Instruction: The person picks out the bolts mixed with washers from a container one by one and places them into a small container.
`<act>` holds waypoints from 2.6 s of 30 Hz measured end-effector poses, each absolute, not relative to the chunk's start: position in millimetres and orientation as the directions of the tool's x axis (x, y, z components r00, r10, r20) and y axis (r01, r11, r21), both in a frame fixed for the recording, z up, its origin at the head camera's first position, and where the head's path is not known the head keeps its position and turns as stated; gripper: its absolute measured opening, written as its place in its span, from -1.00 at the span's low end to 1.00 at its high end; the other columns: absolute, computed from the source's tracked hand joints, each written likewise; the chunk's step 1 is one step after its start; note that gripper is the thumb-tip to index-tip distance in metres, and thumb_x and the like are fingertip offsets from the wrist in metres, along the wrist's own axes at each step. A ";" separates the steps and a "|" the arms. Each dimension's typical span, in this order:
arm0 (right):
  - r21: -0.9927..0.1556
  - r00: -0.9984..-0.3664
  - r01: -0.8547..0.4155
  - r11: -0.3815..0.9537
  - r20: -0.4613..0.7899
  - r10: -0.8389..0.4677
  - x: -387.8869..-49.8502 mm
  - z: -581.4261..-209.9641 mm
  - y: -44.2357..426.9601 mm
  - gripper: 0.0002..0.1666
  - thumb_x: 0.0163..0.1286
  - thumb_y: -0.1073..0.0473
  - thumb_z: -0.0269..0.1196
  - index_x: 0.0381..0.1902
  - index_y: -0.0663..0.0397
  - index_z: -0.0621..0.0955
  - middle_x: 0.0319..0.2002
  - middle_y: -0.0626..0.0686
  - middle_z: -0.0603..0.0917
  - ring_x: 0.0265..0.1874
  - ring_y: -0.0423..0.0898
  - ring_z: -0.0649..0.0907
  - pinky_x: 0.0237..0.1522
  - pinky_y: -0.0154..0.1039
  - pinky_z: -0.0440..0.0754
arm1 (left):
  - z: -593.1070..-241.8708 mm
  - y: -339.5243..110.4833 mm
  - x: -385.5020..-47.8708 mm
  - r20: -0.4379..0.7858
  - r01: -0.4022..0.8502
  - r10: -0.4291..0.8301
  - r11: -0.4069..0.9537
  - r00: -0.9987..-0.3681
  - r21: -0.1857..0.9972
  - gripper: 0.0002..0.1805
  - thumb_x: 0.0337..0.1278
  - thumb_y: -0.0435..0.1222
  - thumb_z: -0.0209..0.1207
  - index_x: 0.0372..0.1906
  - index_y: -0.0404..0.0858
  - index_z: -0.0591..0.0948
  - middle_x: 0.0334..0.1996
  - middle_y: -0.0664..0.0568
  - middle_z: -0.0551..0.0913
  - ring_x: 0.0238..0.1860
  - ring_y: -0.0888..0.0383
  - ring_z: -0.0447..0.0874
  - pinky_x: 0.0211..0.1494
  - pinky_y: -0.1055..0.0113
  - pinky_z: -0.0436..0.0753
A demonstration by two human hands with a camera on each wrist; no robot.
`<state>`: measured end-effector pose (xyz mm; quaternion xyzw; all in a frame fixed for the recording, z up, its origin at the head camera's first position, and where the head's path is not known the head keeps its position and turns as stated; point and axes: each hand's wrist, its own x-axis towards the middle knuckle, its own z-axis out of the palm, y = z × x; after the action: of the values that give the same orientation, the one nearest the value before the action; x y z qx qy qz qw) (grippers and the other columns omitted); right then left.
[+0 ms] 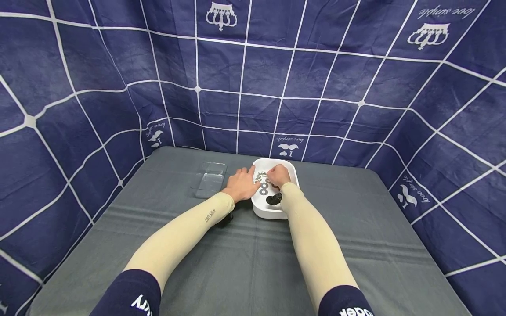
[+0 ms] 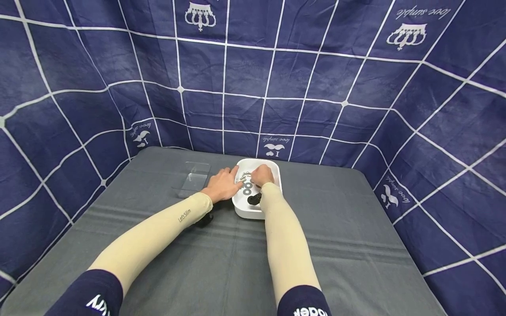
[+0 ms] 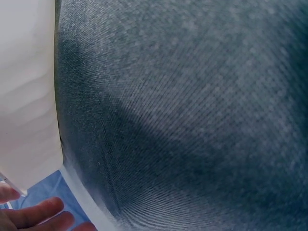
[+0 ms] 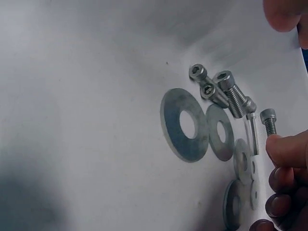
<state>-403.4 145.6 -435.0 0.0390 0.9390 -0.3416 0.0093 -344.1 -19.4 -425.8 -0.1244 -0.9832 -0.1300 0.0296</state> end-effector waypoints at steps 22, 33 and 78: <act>-0.645 -0.992 -0.087 0.759 0.127 -0.005 -394.6 -413.4 153.1 -0.74 0.37 0.19 0.19 -0.22 0.20 0.78 -0.15 0.15 0.78 -0.13 0.05 0.67 0.00 -0.12 0.57 | -424.6 -21.1 -350.1 0.094 0.288 0.274 0.939 -0.957 0.188 -0.20 0.35 0.13 0.04 0.53 -0.21 0.24 0.24 -0.26 0.49 0.30 -0.17 0.46 0.17 -0.10 0.60; -0.643 -0.978 -0.174 0.746 0.198 -0.058 -390.7 -393.2 158.4 -0.75 0.38 0.23 0.19 -0.25 0.28 0.75 -0.23 0.19 0.75 -0.17 0.06 0.64 0.00 -0.10 0.57 | -416.9 -24.9 -350.8 0.132 0.345 0.324 0.919 -0.937 0.192 -0.30 0.37 0.10 0.05 0.40 -0.30 0.41 0.14 -0.26 0.52 0.22 -0.17 0.49 0.17 -0.07 0.61; -0.742 -0.960 -0.278 0.610 0.210 -0.183 -391.2 -367.8 91.7 -0.81 0.39 0.27 0.21 -0.26 0.25 0.73 -0.41 0.00 0.66 -0.39 -0.14 0.52 -0.30 -0.35 0.42 | -392.0 -156.4 -343.3 0.159 0.242 0.218 0.959 -0.963 0.149 -0.29 0.39 0.07 0.03 0.50 -0.20 0.34 0.38 -0.27 0.38 0.42 -0.23 0.28 0.37 -0.26 0.32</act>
<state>-391.2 91.7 -367.8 -0.1288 0.8954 -0.4226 -0.0563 -343.3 -156.4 -392.0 -0.1164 -0.9871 -0.0838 0.0709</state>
